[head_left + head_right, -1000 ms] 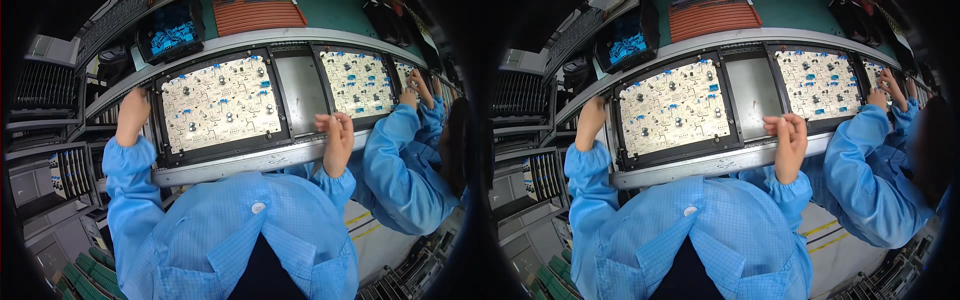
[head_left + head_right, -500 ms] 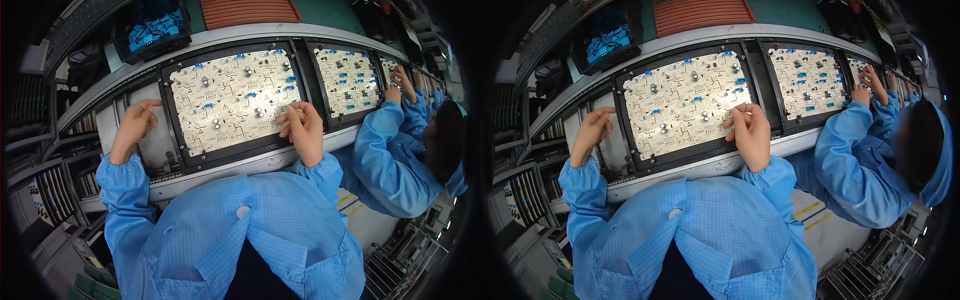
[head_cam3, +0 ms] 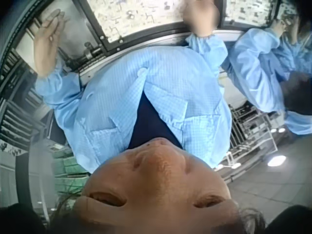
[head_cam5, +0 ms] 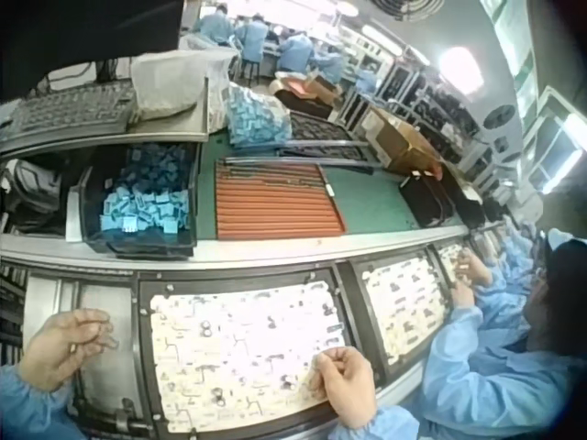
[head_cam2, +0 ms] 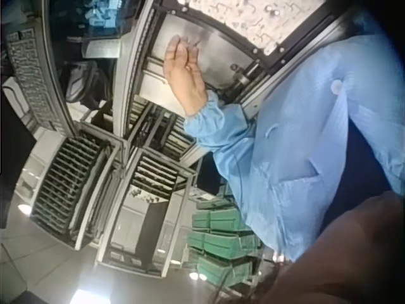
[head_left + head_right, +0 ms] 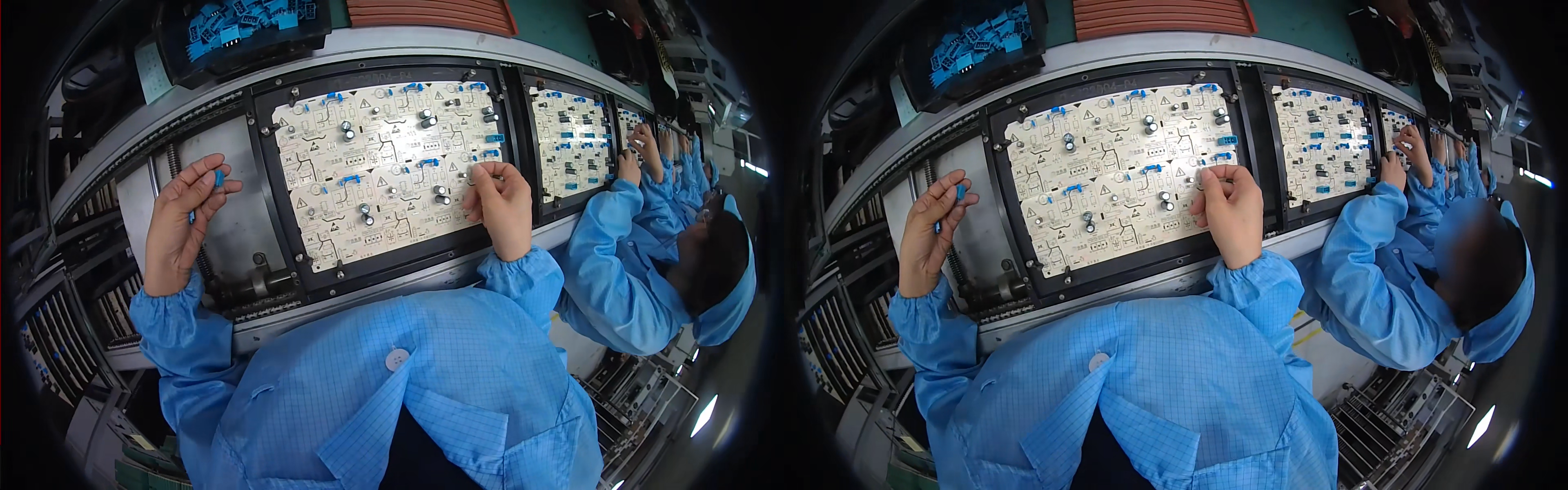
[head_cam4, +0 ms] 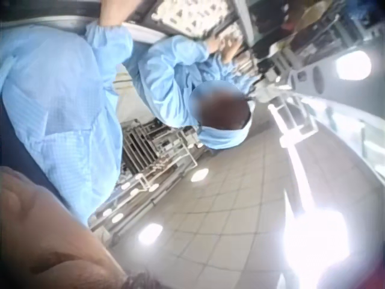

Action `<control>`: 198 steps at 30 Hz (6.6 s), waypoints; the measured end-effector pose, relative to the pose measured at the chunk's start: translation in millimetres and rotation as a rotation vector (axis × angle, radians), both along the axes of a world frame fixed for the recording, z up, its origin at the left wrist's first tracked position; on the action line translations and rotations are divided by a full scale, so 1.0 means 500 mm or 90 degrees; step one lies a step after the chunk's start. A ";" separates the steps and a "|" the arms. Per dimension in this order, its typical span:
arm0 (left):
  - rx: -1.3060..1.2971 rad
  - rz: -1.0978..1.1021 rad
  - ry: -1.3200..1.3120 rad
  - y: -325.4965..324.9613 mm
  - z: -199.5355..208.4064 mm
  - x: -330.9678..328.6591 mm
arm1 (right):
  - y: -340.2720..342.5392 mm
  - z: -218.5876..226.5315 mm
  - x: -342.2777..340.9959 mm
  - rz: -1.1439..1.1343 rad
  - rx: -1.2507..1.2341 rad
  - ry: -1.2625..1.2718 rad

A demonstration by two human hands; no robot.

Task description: The person is manually placing electronic components onto circuit boards on an assembly line.

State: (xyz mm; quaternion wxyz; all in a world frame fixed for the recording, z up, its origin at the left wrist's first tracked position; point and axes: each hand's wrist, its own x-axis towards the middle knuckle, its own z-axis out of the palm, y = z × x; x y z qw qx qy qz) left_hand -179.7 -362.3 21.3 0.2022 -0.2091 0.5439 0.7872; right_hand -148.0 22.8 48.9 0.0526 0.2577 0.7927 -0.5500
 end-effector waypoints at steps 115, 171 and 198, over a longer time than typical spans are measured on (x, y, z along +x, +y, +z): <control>-0.675 -0.392 0.697 0.635 0.047 0.060 | 0.275 -0.071 0.067 0.143 -0.049 0.409; -0.677 -0.604 0.050 0.692 0.090 -0.048 | 0.275 -0.071 0.064 0.169 -0.152 0.442; -0.747 -0.477 0.247 0.135 0.087 0.057 | 0.124 -0.025 0.162 -0.043 -0.369 0.407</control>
